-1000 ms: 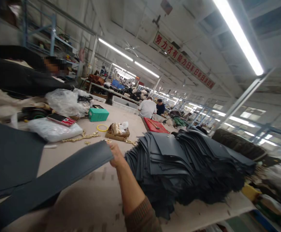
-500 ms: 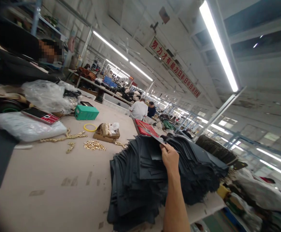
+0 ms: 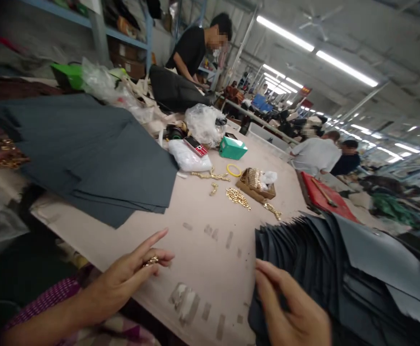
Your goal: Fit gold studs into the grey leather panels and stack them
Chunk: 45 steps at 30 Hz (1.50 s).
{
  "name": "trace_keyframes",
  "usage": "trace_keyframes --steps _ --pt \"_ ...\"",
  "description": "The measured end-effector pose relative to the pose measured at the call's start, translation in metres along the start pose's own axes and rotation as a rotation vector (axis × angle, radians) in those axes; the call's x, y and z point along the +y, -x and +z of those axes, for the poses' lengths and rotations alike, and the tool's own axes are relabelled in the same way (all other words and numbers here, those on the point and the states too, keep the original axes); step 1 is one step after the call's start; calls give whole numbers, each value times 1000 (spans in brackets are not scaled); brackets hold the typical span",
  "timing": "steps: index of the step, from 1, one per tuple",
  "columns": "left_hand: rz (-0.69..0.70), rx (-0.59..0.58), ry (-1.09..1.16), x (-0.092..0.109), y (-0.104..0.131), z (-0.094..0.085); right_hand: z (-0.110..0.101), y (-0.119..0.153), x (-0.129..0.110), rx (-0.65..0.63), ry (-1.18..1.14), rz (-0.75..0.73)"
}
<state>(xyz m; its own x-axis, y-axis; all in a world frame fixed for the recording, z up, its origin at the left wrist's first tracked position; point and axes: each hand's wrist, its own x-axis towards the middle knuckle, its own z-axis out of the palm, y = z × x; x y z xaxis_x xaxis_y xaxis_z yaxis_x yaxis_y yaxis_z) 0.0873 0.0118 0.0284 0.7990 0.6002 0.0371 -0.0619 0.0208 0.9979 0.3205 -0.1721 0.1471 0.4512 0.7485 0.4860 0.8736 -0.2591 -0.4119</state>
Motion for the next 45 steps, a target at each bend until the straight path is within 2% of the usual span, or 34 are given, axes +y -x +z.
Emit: trace_keyframes --steps 3,5,7,9,17,23,26,31,34,36,38,40,42,45 --pt "56 31 -112 0 3 -2 70 -3 -49 -187 -242 -117" --pt "97 52 -171 -3 5 -6 107 -4 -75 -281 -374 -148" --pt "144 54 -191 -5 6 -11 133 -4 -92 -343 -467 -159" --pt "174 60 -213 -7 8 -16 148 -3 -100 -372 -525 -154" --pt "137 165 -280 -10 12 -29 172 -9 -111 -431 -557 -82" --pt "173 190 -307 -7 10 -39 187 -10 -120 -329 -420 -172" --pt "171 188 -314 -9 9 -43 196 -10 -123 -325 -398 -143" --pt "122 215 -250 -12 9 -46 209 -10 -132 -415 -412 18" --pt "2 325 -131 -11 10 -52 212 -23 -135 -518 -508 58" --pt "-78 428 1 -10 12 -58 217 -42 -134 -537 -556 0" --pt "-141 486 144 -13 15 -63 229 -67 -132 -477 -529 -126" --pt "-206 485 252 -18 20 -67 247 -94 -129 -397 -441 -267" --pt "-249 472 300 -25 26 -70 267 -116 -129 -368 -340 -402" --pt "-276 495 296 -31 37 -76 287 -131 -129 -446 -171 -560"
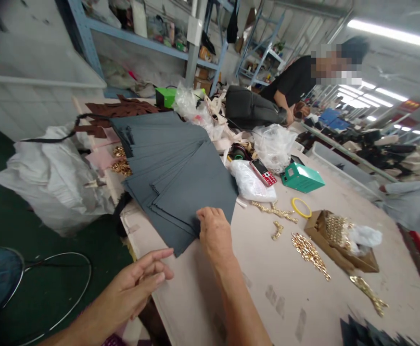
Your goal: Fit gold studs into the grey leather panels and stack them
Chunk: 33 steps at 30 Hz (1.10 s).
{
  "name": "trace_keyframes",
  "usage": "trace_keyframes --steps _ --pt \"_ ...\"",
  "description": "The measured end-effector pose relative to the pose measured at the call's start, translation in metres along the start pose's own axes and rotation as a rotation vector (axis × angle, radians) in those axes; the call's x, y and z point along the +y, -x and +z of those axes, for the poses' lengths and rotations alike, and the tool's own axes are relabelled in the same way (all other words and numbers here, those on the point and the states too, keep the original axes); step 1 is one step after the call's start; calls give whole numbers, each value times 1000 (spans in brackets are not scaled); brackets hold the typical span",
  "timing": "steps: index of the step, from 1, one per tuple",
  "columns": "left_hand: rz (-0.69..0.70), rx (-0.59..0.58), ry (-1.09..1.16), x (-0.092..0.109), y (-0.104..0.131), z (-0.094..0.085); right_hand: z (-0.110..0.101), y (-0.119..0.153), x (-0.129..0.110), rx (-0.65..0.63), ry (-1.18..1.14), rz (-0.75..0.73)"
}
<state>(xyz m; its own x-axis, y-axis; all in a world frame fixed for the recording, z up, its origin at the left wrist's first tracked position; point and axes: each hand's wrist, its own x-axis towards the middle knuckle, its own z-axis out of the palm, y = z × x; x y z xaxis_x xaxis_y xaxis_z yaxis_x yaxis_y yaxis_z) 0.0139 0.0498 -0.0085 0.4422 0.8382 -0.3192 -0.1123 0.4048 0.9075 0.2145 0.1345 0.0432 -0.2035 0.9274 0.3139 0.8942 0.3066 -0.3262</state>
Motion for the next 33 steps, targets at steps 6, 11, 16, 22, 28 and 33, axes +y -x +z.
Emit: trace_keyframes --steps 6,11,16,22,28,33 --pt "-30 167 -13 1 18 -24 -38 40 -9 -487 13 19" --pt "-49 144 -188 -14 29 -33 -68 75 -11 -668 -367 198" --pt "-46 220 -204 -29 31 -28 -38 91 8 -178 -334 416" --pt "-12 218 -151 -17 34 -24 -24 115 -1 -47 -198 252" --pt "98 312 -524 3 31 -32 -26 147 -21 -52 -274 196" --pt "8 193 -554 10 27 -30 -38 162 -26 -182 -345 156"
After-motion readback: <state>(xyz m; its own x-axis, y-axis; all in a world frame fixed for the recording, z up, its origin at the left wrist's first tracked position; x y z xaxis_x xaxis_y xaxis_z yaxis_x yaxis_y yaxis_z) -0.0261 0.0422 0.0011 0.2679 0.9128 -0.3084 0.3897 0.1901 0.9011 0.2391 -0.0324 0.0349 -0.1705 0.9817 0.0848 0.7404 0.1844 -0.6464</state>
